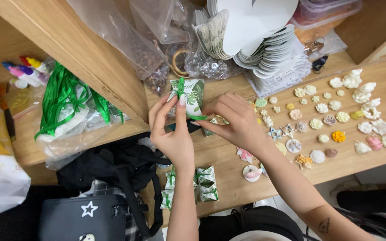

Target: The person ties a green ribbon around a small, leaf-patterned wrapped package. They wrap the ribbon around the package multiple times, pull it tight, and tie a knot to secure it. The finished package is placed on the table with other similar items.

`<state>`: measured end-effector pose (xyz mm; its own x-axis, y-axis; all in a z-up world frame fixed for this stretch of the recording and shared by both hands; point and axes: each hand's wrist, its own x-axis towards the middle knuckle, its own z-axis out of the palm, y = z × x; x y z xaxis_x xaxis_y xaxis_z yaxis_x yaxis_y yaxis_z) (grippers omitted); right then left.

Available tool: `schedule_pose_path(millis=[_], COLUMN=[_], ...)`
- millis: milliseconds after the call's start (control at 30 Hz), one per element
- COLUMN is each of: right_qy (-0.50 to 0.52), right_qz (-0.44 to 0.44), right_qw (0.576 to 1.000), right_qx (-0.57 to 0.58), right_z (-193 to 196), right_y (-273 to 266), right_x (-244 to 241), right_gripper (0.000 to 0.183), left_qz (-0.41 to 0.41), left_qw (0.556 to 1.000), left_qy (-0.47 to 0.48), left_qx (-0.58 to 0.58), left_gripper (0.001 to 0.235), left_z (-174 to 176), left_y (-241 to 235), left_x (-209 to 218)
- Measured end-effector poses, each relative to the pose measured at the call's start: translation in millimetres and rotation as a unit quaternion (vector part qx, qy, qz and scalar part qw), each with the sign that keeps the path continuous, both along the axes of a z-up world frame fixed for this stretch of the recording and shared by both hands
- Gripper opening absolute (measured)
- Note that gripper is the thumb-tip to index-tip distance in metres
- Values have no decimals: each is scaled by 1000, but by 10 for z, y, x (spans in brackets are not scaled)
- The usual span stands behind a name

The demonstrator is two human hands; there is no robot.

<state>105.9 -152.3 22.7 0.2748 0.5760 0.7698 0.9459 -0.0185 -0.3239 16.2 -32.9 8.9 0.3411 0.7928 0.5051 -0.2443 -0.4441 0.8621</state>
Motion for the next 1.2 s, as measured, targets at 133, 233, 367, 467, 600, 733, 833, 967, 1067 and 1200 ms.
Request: schedule_pose_path(millis=[133, 233, 367, 467, 600, 733, 833, 967, 1067, 1200], right_qy=[-67, -96, -113, 23, 81, 105, 78, 78, 66, 58], right_qz=[-53, -76, -69, -16, 31, 14, 8, 55, 75, 60], right_qw=[996, 992, 991, 998, 996, 994, 997, 995, 994, 995], right_qx=[-18, -2, 20, 59, 31, -1, -4, -30, -43, -53], right_z=[-22, -44, -61, -2, 99, 200, 300, 444, 497, 485], right_y=[27, 51, 50, 56, 58, 143, 246, 361, 413, 413], right_x=[-63, -75, -64, -20, 49, 27, 129, 299, 331, 348], right_gripper=[31, 37, 45, 47, 48, 44, 44, 43, 41, 38], left_qz=[-17, -18, -34, -106, -172, -172, -151, -118, -101, -90], left_qw=[1000, 1000, 999, 994, 984, 984, 988, 992, 995, 996], left_qy=[-11, 0, 8, 12, 28, 39, 41, 29, 18, 29], left_qx=[-5, 12, 14, -22, -35, -17, -6, -24, 2, 2], left_gripper=[13, 12, 19, 53, 70, 50, 29, 20, 18, 16], left_z=[50, 79, 126, 188, 208, 208, 208, 233, 233, 190], left_y=[34, 61, 144, 177, 227, 347, 394, 351, 327, 346], left_x=[21, 14, 47, 38, -20, -16, -4, 95, 134, 190])
